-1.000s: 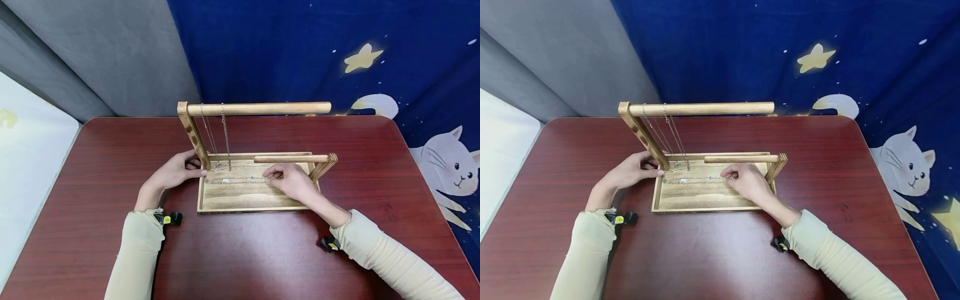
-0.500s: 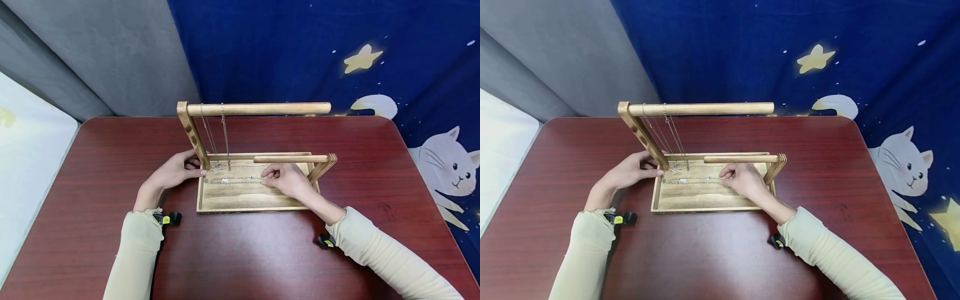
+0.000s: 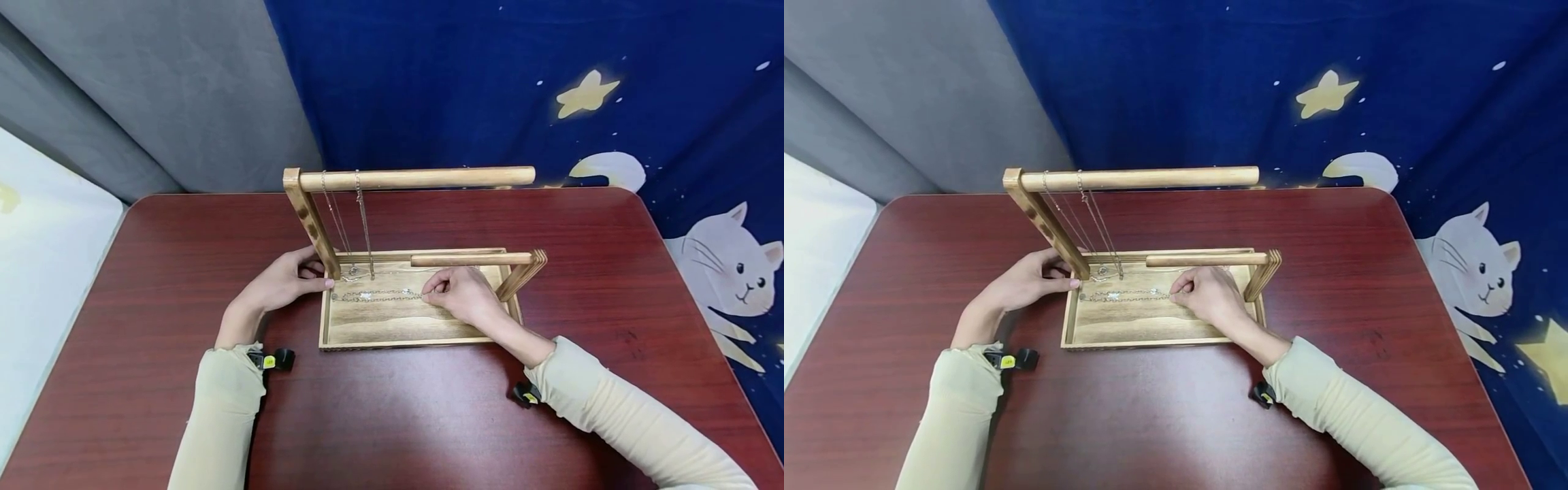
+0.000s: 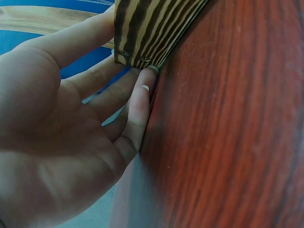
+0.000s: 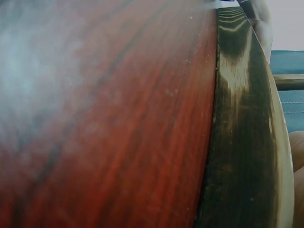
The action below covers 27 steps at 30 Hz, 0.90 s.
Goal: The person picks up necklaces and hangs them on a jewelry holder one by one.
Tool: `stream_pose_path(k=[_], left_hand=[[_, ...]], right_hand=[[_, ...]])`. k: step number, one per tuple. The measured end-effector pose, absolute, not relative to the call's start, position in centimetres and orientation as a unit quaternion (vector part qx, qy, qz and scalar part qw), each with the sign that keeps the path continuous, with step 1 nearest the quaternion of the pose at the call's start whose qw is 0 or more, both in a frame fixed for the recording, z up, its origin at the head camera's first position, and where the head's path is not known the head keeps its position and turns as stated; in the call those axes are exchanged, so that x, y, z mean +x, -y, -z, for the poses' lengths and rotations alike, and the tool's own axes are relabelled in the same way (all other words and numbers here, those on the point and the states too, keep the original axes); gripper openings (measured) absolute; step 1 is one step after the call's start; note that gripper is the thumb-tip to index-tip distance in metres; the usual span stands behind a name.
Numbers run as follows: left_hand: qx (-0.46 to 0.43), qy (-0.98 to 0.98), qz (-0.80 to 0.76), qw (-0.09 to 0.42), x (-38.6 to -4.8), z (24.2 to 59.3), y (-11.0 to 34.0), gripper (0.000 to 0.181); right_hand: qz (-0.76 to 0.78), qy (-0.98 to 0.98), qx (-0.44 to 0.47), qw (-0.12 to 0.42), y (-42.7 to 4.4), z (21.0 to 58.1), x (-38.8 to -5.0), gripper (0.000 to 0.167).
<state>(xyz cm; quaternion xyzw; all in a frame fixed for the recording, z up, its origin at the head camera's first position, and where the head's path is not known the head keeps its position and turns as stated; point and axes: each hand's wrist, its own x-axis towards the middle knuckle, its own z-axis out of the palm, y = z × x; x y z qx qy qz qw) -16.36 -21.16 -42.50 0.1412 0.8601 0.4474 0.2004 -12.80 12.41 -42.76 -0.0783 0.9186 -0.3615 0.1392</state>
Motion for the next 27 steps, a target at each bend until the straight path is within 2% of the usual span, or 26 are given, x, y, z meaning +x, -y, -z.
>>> stream_pose_path(k=[16, 27], left_hand=[[0.143, -0.858, -0.454, 0.196, -16.1, 42.3, 21.1, 0.059], [0.138, -0.857, -0.453, 0.203, -16.2, 42.4, 21.2, 0.060]], right_hand=[[0.379, -0.909, -0.108, 0.137, -13.1, 42.6, -12.7, 0.006], [0.404, -0.893, -0.120, 0.156, -13.6, 42.0, -12.8, 0.004]])
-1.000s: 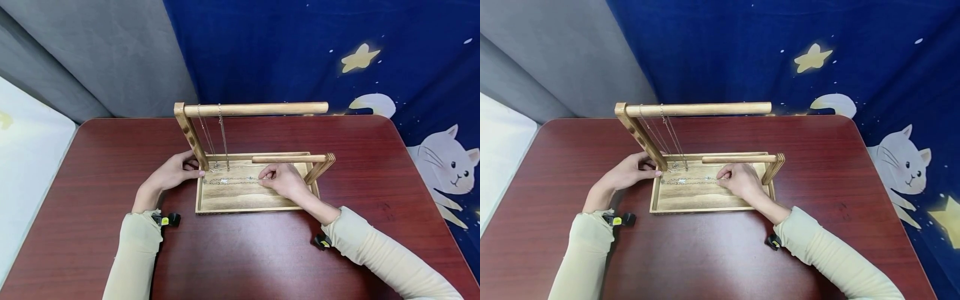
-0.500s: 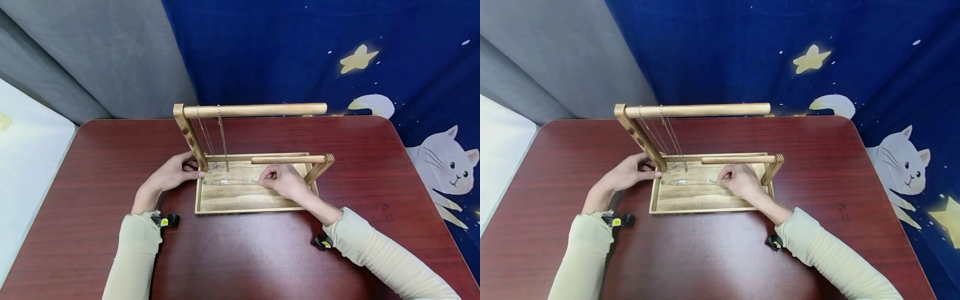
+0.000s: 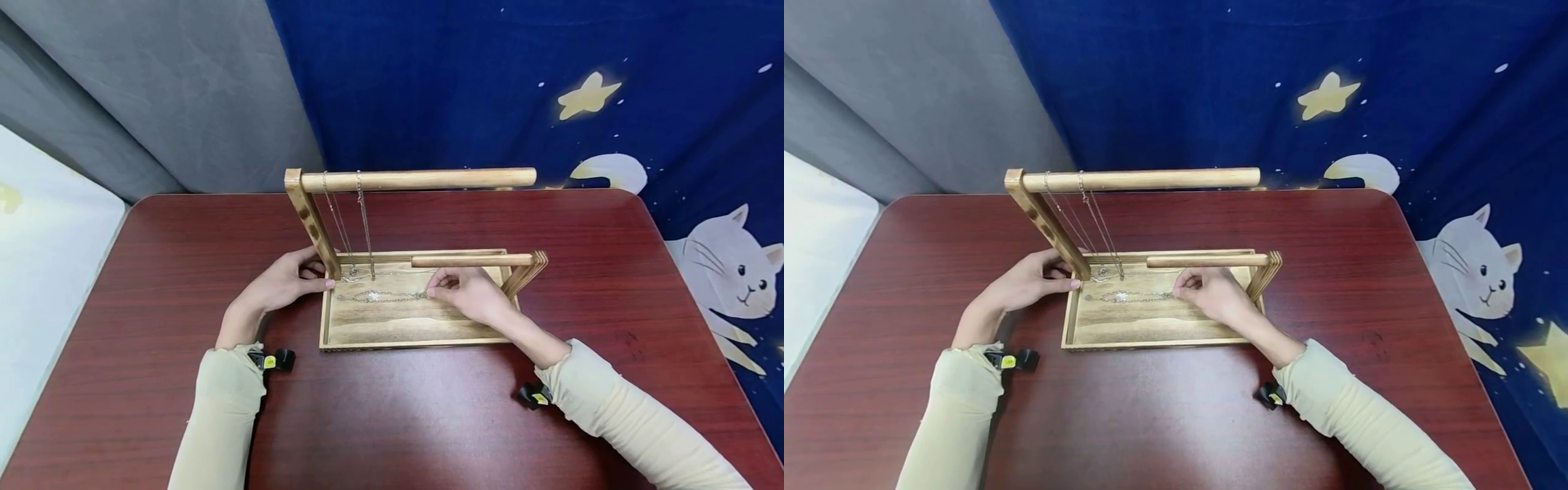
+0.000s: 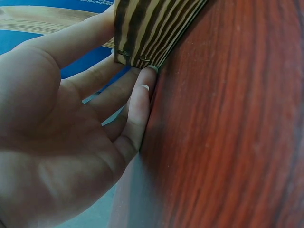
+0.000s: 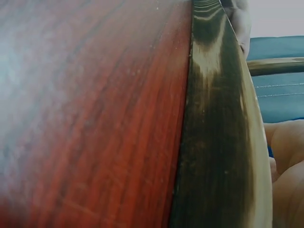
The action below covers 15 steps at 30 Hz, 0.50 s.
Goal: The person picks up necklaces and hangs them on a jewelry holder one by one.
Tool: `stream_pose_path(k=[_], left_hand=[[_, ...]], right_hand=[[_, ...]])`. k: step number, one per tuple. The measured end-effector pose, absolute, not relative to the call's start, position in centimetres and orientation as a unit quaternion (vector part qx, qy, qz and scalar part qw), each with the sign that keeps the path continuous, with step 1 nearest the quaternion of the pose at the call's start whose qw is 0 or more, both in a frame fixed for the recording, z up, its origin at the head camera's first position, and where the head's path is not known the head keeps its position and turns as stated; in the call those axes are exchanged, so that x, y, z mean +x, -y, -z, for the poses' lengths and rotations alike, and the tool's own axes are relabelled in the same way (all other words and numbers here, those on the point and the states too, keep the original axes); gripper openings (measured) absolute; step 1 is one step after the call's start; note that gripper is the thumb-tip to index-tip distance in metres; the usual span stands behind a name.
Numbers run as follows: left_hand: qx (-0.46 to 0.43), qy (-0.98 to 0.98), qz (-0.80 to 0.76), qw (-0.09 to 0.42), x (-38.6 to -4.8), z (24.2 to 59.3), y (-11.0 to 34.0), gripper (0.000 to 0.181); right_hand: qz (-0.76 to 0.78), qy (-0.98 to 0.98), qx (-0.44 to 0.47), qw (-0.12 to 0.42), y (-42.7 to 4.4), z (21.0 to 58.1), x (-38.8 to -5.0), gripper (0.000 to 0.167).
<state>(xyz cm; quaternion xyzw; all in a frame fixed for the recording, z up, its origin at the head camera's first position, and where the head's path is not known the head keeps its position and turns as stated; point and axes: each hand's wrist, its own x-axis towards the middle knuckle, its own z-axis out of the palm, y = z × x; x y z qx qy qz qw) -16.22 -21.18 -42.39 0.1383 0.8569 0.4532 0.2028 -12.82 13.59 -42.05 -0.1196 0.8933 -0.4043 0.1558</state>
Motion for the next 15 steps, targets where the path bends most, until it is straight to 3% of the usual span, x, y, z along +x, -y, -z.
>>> stream_pose_path(k=[15], left_hand=[[0.143, -0.850, -0.465, 0.202, -16.28, 42.48, 21.12, 0.059]], right_hand=[[0.506, -0.831, -0.100, 0.208, -14.55, 41.41, -12.36, 0.016]])
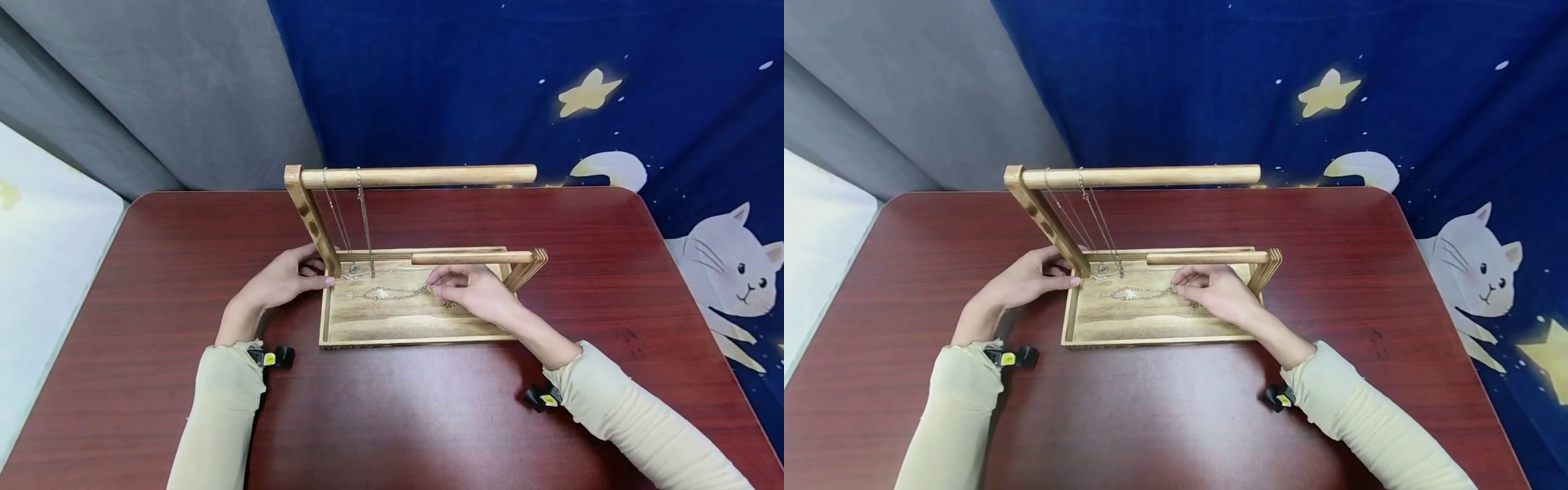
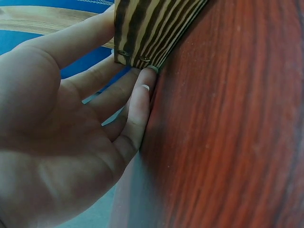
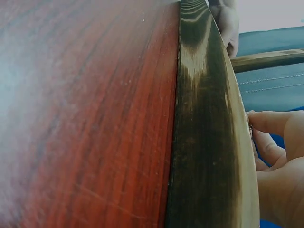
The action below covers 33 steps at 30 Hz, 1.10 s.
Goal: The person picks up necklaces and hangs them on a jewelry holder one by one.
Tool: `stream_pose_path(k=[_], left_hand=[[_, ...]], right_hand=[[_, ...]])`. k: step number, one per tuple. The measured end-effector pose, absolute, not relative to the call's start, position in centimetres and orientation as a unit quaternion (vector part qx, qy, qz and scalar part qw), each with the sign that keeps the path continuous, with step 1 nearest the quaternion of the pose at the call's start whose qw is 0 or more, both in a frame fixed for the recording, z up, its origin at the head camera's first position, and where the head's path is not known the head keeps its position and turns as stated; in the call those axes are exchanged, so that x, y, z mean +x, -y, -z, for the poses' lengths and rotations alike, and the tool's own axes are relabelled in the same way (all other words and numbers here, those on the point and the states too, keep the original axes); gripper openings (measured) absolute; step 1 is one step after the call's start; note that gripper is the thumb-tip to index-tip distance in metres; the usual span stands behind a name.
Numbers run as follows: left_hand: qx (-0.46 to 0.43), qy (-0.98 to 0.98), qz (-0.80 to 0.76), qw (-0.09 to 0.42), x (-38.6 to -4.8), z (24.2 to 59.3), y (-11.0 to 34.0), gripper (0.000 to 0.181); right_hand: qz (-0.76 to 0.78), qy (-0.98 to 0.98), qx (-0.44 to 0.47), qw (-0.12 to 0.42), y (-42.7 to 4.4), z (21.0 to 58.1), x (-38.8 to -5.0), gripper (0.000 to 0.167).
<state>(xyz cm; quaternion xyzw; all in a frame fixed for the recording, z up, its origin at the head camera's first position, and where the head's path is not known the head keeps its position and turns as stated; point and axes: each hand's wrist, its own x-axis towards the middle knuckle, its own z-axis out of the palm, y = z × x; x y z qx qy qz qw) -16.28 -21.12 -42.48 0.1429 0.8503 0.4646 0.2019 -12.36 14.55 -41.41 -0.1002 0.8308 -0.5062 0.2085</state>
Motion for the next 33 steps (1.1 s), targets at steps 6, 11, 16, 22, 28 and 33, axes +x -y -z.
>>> stream_pose_path(k=[6, 11, 16, 22, 28, 33], left_hand=[[0.142, -0.848, -0.469, 0.202, -16.3, 42.5, 21.1, 0.060], [0.142, -0.848, -0.469, 0.201, -16.3, 42.5, 21.1, 0.060], [0.144, -0.848, -0.469, 0.200, -16.2, 42.5, 21.2, 0.060], [0.144, -0.854, -0.458, 0.198, -16.2, 42.5, 21.2, 0.058], [0.138, -0.857, -0.455, 0.199, -16.2, 42.4, 21.1, 0.060], [0.144, -0.854, -0.459, 0.197, -16.3, 42.5, 21.1, 0.057]], right_hand=[[0.501, -0.834, -0.110, 0.205, -14.7, 41.1, -12.2, 0.019], [0.505, -0.831, -0.111, 0.207, -14.6, 40.8, -11.9, 0.018], [0.546, -0.801, -0.107, 0.220, -14.8, 40.1, -11.3, 0.018], [0.607, -0.748, -0.131, 0.234, -15.1, 39.0, -10.8, 0.015], [0.588, -0.758, -0.169, 0.225, -15.3, 38.1, -10.5, 0.014], [0.582, -0.758, -0.192, 0.221, -15.4, 37.7, -10.2, 0.017]])
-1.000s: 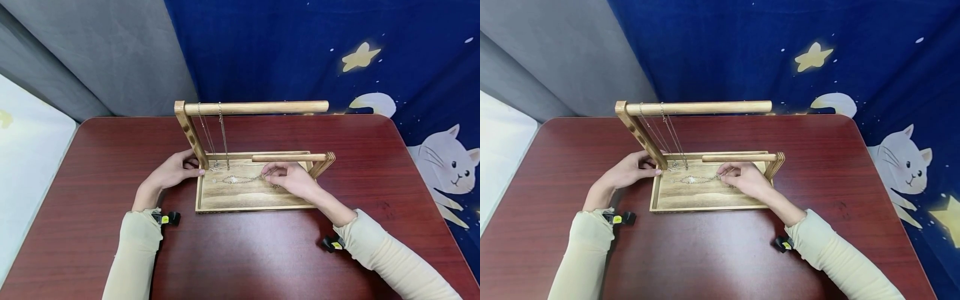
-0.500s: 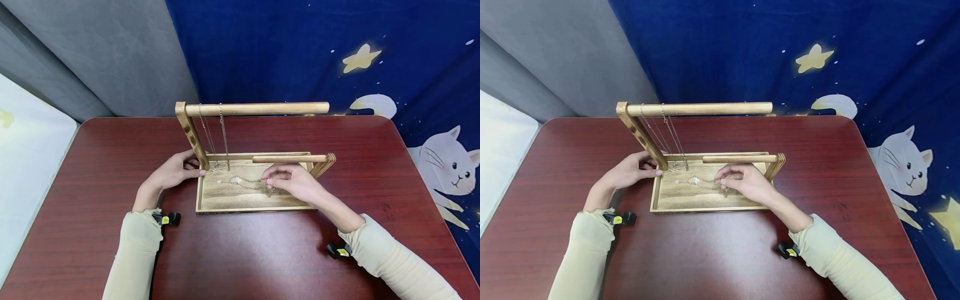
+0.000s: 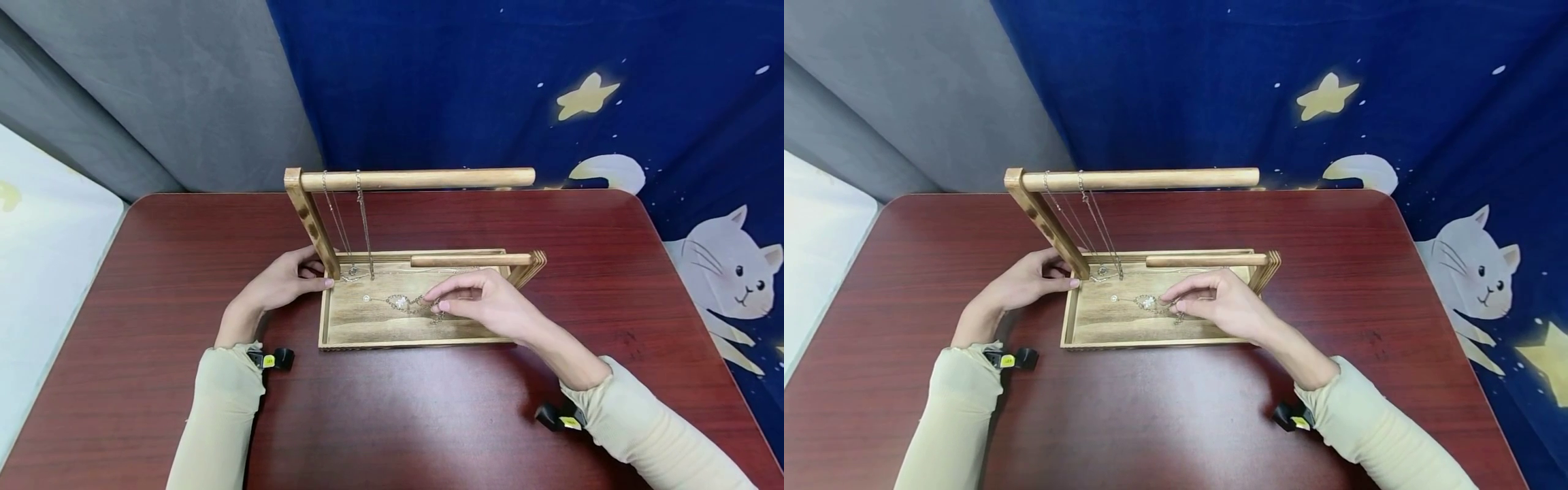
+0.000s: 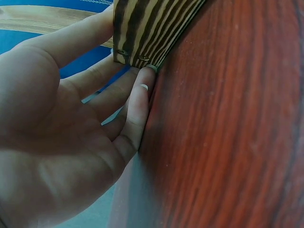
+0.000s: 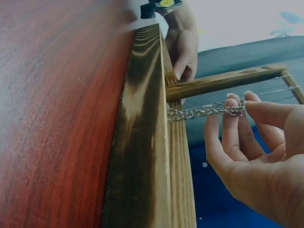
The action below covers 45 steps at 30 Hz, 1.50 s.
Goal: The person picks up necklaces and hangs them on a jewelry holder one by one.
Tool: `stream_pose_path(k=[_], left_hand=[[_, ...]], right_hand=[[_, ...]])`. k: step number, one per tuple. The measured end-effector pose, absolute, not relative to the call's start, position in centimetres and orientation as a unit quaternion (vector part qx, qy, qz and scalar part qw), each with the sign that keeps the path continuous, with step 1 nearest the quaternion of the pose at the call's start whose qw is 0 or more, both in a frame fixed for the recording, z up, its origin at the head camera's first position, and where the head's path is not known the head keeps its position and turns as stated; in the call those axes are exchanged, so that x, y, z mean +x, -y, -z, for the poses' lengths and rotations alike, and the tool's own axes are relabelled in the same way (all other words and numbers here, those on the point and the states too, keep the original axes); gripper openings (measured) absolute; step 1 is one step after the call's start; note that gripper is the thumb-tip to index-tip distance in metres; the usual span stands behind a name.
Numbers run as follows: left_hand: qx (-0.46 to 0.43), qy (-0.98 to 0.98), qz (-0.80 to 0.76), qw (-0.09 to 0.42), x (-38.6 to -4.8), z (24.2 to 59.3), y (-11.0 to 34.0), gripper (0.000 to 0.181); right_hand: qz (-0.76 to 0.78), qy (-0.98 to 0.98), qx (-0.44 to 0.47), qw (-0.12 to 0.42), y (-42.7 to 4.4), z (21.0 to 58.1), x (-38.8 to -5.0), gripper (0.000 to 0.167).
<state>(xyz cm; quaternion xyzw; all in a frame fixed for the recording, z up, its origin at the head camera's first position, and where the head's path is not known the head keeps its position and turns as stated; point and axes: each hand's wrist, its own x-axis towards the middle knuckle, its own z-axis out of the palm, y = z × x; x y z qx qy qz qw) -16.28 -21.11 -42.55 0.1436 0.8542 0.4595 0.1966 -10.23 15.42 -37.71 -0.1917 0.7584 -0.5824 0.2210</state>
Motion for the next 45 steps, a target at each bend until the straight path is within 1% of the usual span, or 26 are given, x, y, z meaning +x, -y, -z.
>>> stream_pose_path(k=[3, 9, 16, 22, 27, 31, 36, 38, 42, 45], left_hand=[[0.145, -0.852, -0.464, 0.196, -16.3, 42.7, 21.2, 0.054], [0.145, -0.853, -0.461, 0.197, -16.3, 42.7, 21.2, 0.054], [0.145, -0.849, -0.466, 0.201, -16.2, 42.6, 21.2, 0.053], [0.145, -0.849, -0.466, 0.203, -16.2, 42.7, 21.2, 0.054], [0.143, -0.849, -0.466, 0.203, -16.4, 42.9, 21.3, 0.054], [0.142, -0.848, -0.468, 0.206, -16.4, 42.8, 21.3, 0.057], [0.141, -0.848, -0.466, 0.208, -16.4, 42.7, 21.2, 0.059], [0.142, -0.849, -0.464, 0.207, -16.4, 42.6, 21.2, 0.058], [0.145, -0.850, -0.464, 0.203, -16.4, 42.5, 21.2, 0.056], [0.147, -0.849, -0.465, 0.203, -16.4, 42.6, 21.2, 0.054]], right_hand=[[0.581, -0.760, -0.198, 0.215, -15.4, 37.4, -10.0, 0.019], [0.588, -0.751, -0.206, 0.216, -15.5, 36.4, -9.6, 0.021], [0.597, -0.735, -0.217, 0.237, -16.1, 35.3, -9.1, 0.029], [0.611, -0.720, -0.219, 0.245, -16.6, 34.3, -9.0, 0.033], [0.614, -0.716, -0.236, 0.232, -17.2, 33.5, -8.9, 0.035], [0.622, -0.710, -0.243, 0.226, -17.6, 33.2, -8.9, 0.036], [0.633, -0.704, -0.247, 0.206, -18.4, 32.9, -8.8, 0.039], [0.640, -0.701, -0.245, 0.196, -18.7, 32.8, -8.7, 0.038], [0.647, -0.699, -0.244, 0.181, -19.2, 32.6, -8.6, 0.030], [0.648, -0.700, -0.245, 0.174, -19.7, 32.5, -8.5, 0.029]])
